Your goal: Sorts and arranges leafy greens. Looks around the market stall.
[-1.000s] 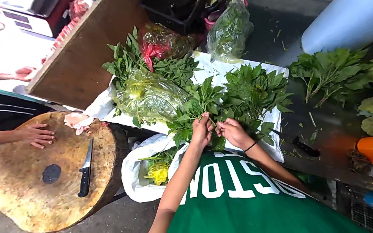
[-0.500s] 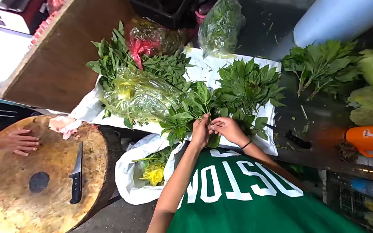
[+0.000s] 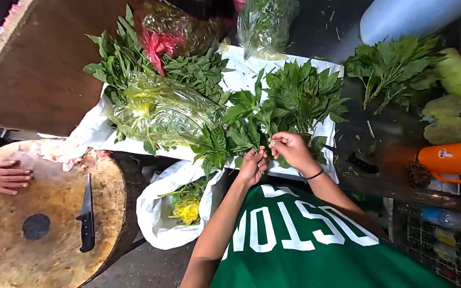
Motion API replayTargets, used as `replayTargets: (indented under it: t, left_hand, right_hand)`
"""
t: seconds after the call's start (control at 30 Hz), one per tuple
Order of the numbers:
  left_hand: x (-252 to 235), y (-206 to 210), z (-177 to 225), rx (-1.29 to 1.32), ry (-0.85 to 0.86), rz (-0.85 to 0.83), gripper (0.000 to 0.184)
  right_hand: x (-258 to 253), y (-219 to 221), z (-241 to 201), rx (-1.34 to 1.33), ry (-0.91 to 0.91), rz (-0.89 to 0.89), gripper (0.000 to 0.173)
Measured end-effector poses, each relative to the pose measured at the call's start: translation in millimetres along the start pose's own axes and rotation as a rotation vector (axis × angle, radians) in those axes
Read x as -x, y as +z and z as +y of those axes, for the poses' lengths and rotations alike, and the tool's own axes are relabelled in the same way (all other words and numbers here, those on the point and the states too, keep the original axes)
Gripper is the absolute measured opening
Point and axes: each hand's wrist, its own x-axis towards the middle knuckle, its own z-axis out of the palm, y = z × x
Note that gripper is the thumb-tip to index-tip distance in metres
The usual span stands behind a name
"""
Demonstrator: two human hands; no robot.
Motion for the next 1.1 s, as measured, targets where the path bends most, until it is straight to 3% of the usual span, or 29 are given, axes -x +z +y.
replayTargets:
  t: [0.1,0.2,0.4,0.53,0.63,0.7,0.8,0.9,1.0,1.1]
  left_hand:
    - [-1,1,2,0.057,-0.016,-0.026,0.034]
    - [-3,-1,-2,-0.061,-0.015,0.016,0.052]
    - [-18,-2,-8,-0.220,0.178,0.144,0.043]
    - [-3,4,8,0.018,0.112,0.085,0.037]
    - [24,4,14,0.165,0.085,-0.094,0.039]
    - [39,1,18,0.106,0.058,-0.226,0.033]
    - [58,-2,21,-0.022,0.043,-0.259,0.034]
    - [64,-11,24,-0.084,0.018,-0.268,0.034]
    - [62,-13,23,-0.166,0.033,-0.282,0.019]
    - [55,-6,23,0.003,0.016,-0.251,0.015]
  right_hand:
    - [-3,19,20,-0.027,0.240,-0.063,0.025]
    - [3,27,28,0.012,0.316,-0.114,0.025]
    - [10,15,29,0.201,0.299,-0.246,0.029]
    - [-6,-32,37,0.322,0.258,0.031,0.030]
    - [-27,-76,60,0.529,0.073,0.298,0.026]
    - [-51,-101,87,0.660,0.030,0.427,0.026]
    - [-74,-125,110,0.819,0.127,0.372,0.028]
    - [-73,-129,122,0.845,0.095,0.327,0.024]
    - [-48,-123,105,0.672,0.050,0.345,0.023]
    - [-22,-114,71,0.401,0.113,0.337,0.028]
